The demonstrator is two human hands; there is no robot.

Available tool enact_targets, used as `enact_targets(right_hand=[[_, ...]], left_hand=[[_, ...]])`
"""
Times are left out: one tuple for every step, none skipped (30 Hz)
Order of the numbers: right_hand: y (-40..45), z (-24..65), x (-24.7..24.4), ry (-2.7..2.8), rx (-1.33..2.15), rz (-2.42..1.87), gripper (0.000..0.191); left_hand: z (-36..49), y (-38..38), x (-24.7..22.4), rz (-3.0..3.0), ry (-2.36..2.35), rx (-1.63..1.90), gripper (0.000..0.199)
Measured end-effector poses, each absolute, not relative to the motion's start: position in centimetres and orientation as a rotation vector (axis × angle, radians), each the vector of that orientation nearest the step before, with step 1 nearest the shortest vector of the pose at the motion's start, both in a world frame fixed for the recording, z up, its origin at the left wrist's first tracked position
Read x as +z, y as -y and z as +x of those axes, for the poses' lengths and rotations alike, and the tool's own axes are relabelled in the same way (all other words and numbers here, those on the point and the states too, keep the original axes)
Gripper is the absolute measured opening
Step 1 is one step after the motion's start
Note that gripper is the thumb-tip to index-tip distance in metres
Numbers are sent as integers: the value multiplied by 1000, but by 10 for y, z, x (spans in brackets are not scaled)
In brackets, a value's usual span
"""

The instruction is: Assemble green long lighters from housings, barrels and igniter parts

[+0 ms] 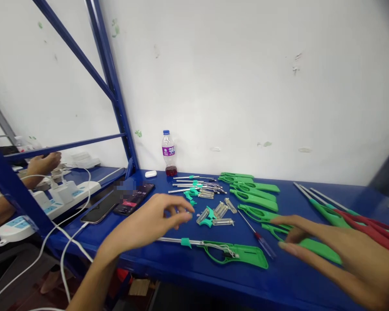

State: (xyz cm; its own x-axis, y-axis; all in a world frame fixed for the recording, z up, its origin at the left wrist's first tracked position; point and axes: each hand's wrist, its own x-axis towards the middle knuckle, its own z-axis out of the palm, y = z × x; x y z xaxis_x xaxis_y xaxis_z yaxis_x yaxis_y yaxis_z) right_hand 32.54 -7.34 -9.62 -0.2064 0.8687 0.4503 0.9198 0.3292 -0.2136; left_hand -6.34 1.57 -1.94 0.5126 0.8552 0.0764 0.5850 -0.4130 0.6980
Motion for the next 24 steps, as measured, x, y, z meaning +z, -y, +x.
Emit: enact_targets(right_hand=[[70, 317, -90, 2115, -77, -1571, 43], [65, 308, -84, 2114, -18, -1559, 41], [60, 299, -79, 2141, 73, -1570, 38], [54, 290, -76, 2160, 137, -1574, 35], [49, 281, -73, 2187, 188, -1572, 32], [44, 272, -71, 2229, 239, -1563, 28], [39, 264, -70, 2259, 274, -1548, 25], [36, 257, -69, 2281, 286, -1530, 24], [33, 250, -69, 2298, 301, -1517, 22], [31, 245, -68, 2312, 312, -1503, 21], [30, 242, -68, 2322, 321, -1489, 19], [28, 239, -68, 2329, 326, -1480, 16], [26, 239, -68, 2330, 323, -1476, 15], [25, 239, -68, 2325, 313, -1481, 15], [22, 241, -68, 2315, 296, -1494, 15], [20, 244, -69, 2302, 277, -1510, 16], [17, 248, -69, 2287, 260, -1524, 18], [14, 254, -71, 2272, 245, -1530, 21], [10, 261, -72, 2252, 225, -1528, 24], [6, 270, -74, 2227, 197, -1520, 27], [3, 280, -76, 2199, 161, -1514, 29], [-1, 290, -79, 2167, 110, -1516, 31], [-4, 302, -81, 2137, 60, -1535, 32], [-7, 314, -83, 2112, 17, -1573, 33]], left_hand=[[-69, -9, -23, 2233, -1203, 452, 29], [-76, -5, -28, 2284, -1257, 374, 32], [-84, -4, -33, 2296, -1313, 320, 35], [-91, -5, -38, 2282, -1366, 252, 37], [-98, -8, -43, 2292, -1397, 225, 41], [-102, -13, -47, 2299, -1414, 213, 42], [-105, -18, -50, 2312, -1428, 224, 43], [-106, -24, -53, 2334, -1439, 246, 44], [-105, -30, -55, 2358, -1448, 271, 44], [-103, -35, -57, 2385, -1457, 294, 44], [-100, -41, -59, 2418, -1460, 304, 43], [-96, -46, -62, 2453, -1462, 308, 43], [-92, -51, -65, 2485, -1461, 307, 42], [-88, -56, -69, 2514, -1460, 304, 41], [-85, -61, -73, 2531, -1459, 301, 40], [-82, -66, -78, 2541, -1456, 297, 40], [-81, -70, -83, 2545, -1453, 297, 40], [-79, -74, -87, 2546, -1449, 298, 40], [-79, -77, -91, 2550, -1443, 299, 41], [-78, -79, -95, 2556, -1438, 303, 42], [-78, -81, -97, 2562, -1432, 305, 43], [-79, -82, -99, 2568, -1424, 307, 44], [-79, -83, -99, 2573, -1417, 307, 46], [-80, -84, -99, 2576, -1410, 307, 47]])
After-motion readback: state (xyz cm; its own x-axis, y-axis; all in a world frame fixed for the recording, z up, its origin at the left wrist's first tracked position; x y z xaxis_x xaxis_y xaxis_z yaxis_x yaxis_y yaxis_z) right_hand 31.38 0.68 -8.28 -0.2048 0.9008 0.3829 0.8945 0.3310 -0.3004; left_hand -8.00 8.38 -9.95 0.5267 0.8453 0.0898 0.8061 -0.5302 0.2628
